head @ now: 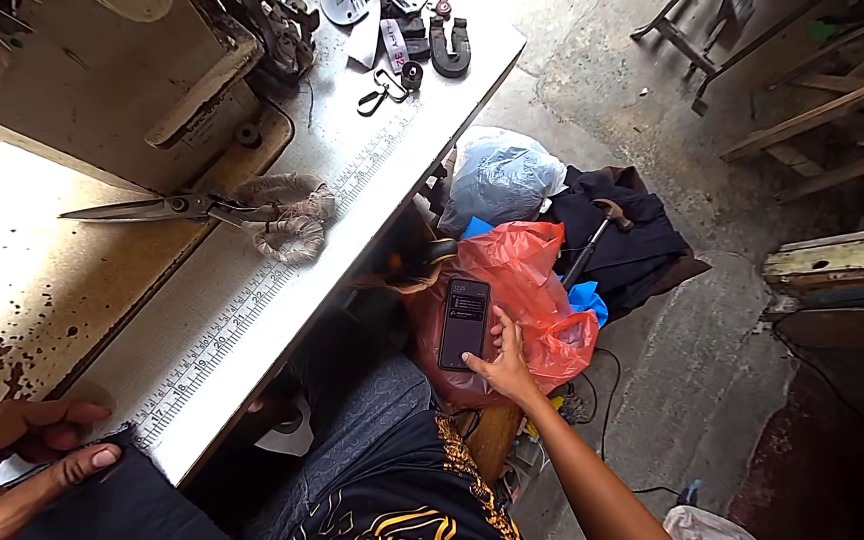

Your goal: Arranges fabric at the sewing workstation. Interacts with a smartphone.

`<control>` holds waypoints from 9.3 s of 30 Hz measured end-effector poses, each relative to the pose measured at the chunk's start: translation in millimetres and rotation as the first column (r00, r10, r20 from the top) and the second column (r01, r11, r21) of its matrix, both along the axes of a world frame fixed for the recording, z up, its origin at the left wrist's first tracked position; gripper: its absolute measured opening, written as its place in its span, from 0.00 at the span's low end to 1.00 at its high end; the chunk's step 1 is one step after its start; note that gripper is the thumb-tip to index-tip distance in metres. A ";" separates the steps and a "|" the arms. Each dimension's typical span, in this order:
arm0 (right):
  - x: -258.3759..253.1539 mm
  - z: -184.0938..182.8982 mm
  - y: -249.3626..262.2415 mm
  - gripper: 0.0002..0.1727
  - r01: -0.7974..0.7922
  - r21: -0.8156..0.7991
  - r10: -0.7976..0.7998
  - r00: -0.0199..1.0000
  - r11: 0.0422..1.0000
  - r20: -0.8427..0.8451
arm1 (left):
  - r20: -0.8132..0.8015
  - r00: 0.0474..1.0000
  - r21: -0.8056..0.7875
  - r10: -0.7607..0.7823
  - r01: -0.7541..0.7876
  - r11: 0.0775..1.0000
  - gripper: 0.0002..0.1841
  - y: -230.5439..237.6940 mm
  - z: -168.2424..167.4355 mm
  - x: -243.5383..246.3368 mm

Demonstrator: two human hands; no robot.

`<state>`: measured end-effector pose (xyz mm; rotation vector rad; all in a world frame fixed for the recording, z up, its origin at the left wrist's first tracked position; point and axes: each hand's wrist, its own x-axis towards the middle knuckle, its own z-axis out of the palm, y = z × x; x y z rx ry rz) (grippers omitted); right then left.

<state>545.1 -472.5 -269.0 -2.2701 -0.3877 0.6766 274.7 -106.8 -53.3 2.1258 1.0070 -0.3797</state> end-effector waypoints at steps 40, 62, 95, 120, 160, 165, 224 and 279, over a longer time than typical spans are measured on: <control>2.4 2.4 6.1 0.59 0.034 -0.044 -0.036 0.999 0.998 -0.041 | 0.097 0.995 -0.015 -0.009 0.010 1.000 0.20 13.8 -21.8 -21.3; 2.8 6.4 6.2 0.63 -0.001 -0.051 -0.001 0.999 0.999 -0.039 | 0.088 0.995 0.014 -0.039 0.038 0.999 0.20 8.4 -15.0 -19.2; 3.0 2.7 5.4 0.62 -0.013 -0.007 0.013 1.000 1.000 0.005 | 0.166 0.983 0.031 -0.074 0.070 0.997 0.21 22.9 -35.2 -40.5; 5.2 4.3 -2.4 0.57 -0.027 0.046 0.030 0.996 0.999 -0.081 | 0.053 0.998 0.023 0.025 -0.027 0.999 0.17 0.0 -8.7 -16.4; 6.1 0.8 -8.3 0.67 -0.111 0.017 0.112 0.990 0.994 -0.080 | 0.229 0.971 0.109 -0.069 0.045 0.993 0.19 12.6 -39.5 -47.8; 6.1 3.0 -6.0 0.66 -0.111 -0.005 0.111 0.991 0.994 -0.077 | 0.250 0.965 0.130 -0.083 0.052 0.990 0.20 18.4 -49.2 -55.7; 3.8 -2.5 -7.4 0.64 -0.079 0.060 0.082 0.995 0.995 -0.055 | 0.223 0.974 0.086 -0.036 0.017 0.996 0.18 9.9 -35.9 -43.2; 10.2 2.0 1.5 0.46 0.178 0.201 -0.139 0.971 0.963 -0.193 | 0.253 0.967 0.104 -0.035 0.009 0.995 0.18 13.7 -43.5 -49.9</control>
